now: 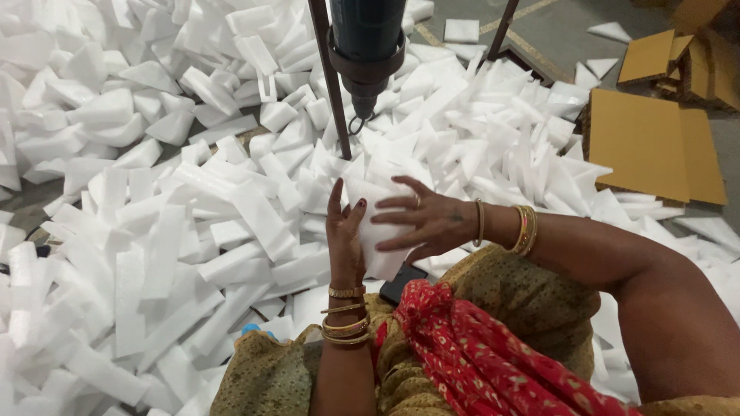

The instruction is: The person sits on the floor and repeatedly picks up white foam pieces, places them under a vertical cutting machine, and presses down to cut them. The cut pieces are dropped back onto the surrounding pile.

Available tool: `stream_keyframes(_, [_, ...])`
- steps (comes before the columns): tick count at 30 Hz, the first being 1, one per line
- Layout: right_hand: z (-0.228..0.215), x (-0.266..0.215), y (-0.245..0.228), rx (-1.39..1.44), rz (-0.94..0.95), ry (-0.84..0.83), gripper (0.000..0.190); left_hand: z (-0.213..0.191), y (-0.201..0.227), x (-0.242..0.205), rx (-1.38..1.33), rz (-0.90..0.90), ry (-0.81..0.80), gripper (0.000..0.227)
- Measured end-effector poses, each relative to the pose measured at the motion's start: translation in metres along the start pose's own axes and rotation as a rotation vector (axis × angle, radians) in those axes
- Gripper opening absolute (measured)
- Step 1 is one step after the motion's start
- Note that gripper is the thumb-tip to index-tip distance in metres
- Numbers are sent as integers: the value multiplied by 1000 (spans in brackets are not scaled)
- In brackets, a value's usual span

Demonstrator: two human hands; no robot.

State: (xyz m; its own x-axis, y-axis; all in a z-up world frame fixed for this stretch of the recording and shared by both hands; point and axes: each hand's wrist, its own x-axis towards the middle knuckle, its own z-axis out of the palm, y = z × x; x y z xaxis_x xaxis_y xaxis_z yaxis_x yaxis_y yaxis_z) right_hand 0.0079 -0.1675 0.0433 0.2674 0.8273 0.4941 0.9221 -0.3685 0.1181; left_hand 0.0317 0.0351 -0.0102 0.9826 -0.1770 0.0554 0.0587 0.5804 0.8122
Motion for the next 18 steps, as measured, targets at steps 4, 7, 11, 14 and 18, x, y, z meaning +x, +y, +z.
stream_keyframes(4, [-6,-11,20,234,482,231,63,9,6,-6,-68,-26,-60,75])
stream_keyframes(7, [6,-18,37,908,1198,402,51,16,3,-8,-55,-19,-124,76])
stream_keyframes(11, [13,-27,40,967,1171,259,46,22,-9,-8,-19,-31,-120,71])
stream_keyframes(14, [15,-28,37,1139,1154,305,46,22,-18,-11,22,-23,-137,71])
stream_keyframes(18, [14,-30,36,1153,1091,297,45,22,-28,-12,126,3,-165,71])
